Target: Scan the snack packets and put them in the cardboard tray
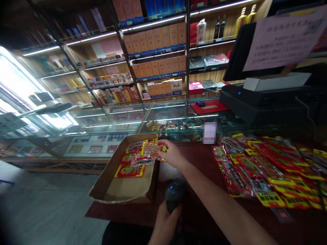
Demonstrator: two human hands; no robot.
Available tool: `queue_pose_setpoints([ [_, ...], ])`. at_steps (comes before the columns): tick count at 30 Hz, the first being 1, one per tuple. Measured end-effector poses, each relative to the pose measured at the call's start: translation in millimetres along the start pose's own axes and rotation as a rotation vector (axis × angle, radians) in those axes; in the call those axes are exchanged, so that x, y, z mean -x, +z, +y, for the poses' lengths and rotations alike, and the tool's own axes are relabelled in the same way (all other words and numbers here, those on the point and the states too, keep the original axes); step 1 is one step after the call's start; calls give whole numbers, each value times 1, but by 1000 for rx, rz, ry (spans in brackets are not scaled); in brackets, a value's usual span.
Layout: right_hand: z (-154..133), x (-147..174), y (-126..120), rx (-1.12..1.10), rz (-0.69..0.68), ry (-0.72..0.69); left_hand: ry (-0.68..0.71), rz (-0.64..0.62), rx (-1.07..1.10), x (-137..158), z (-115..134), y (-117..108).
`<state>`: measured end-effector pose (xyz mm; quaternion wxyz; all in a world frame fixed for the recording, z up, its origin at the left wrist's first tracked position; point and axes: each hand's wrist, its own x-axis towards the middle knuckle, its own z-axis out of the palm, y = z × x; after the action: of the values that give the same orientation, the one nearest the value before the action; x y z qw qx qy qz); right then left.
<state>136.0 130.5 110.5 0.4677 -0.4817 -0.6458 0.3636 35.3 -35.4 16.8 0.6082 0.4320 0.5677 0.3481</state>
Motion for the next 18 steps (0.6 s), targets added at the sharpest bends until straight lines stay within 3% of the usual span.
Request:
queue_pose_setpoints([
  [5, -15, -59, 48, 211, -93, 1, 40, 52, -27, -7, -16, 2],
  [9, -11, -58, 37, 322, -28, 9, 21, 113, -33, -12, -25, 3],
  [11, 0, -35, 16, 363, 23, 0, 20, 95, -24, -11, -23, 1],
  [14, 27, 23, -28, 469, 140, -5, 42, 41, 16, -7, -16, -2],
  [18, 63, 118, -97, 855, 412, 67, 47, 51, 6, -7, -9, -6],
])
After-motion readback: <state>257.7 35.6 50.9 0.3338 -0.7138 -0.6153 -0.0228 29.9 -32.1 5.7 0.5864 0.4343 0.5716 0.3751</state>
